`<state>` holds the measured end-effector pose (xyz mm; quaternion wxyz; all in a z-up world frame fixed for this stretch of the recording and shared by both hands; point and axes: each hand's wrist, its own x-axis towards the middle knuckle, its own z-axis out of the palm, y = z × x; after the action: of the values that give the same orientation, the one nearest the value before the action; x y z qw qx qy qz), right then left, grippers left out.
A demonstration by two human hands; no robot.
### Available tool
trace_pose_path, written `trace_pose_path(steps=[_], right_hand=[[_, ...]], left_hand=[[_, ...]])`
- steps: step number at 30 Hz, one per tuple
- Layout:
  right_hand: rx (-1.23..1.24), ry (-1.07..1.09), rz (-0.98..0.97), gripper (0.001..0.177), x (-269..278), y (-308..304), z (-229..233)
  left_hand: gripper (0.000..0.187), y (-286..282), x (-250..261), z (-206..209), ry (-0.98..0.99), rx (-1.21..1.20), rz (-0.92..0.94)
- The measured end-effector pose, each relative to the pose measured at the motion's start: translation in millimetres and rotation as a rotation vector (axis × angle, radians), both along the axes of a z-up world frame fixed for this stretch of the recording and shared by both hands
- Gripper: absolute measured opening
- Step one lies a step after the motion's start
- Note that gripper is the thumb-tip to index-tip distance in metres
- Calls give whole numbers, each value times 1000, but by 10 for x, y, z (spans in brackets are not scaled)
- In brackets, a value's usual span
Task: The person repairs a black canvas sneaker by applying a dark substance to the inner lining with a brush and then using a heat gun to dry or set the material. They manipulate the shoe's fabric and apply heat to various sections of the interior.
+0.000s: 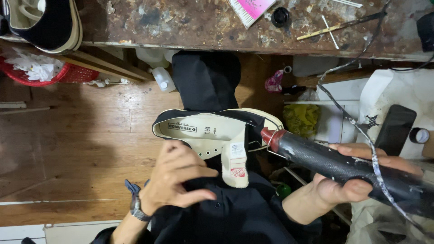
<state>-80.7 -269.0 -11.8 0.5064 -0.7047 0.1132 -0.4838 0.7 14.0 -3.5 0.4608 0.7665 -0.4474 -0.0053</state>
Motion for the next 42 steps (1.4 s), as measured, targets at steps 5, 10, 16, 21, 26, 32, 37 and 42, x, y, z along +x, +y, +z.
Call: trace_pose_path(steps=[5, 10, 16, 21, 26, 32, 37, 42], right_hand=[[26, 5, -45, 59, -55, -51, -152], [62, -5, -62, 60, -67, -66, -166], [58, -56, -87, 54, 32, 7, -32], [80, 5, -68, 58, -204, -109, -255], [148, -35, -62, 67, -225, -157, -323], [338, -51, -49, 54, -150, -42, -113], [447, -135, -174, 58, 19, 113, 37], [438, -158, -93, 66, -79, 11, -47]], left_hand=[[46, 315, 123, -136, -99, 6, 272], [53, 549, 196, -416, 83, -169, 884], [40, 603, 229, -862, 656, -466, 990], [40, 426, 152, -758, 468, -357, 886], [16, 309, 110, -420, 347, -324, 943], [6, 74, 111, 50, -27, -192, 587], [11, -254, 270, 259, -95, -228, 305], [10, -359, 283, 211, -94, -154, 290]])
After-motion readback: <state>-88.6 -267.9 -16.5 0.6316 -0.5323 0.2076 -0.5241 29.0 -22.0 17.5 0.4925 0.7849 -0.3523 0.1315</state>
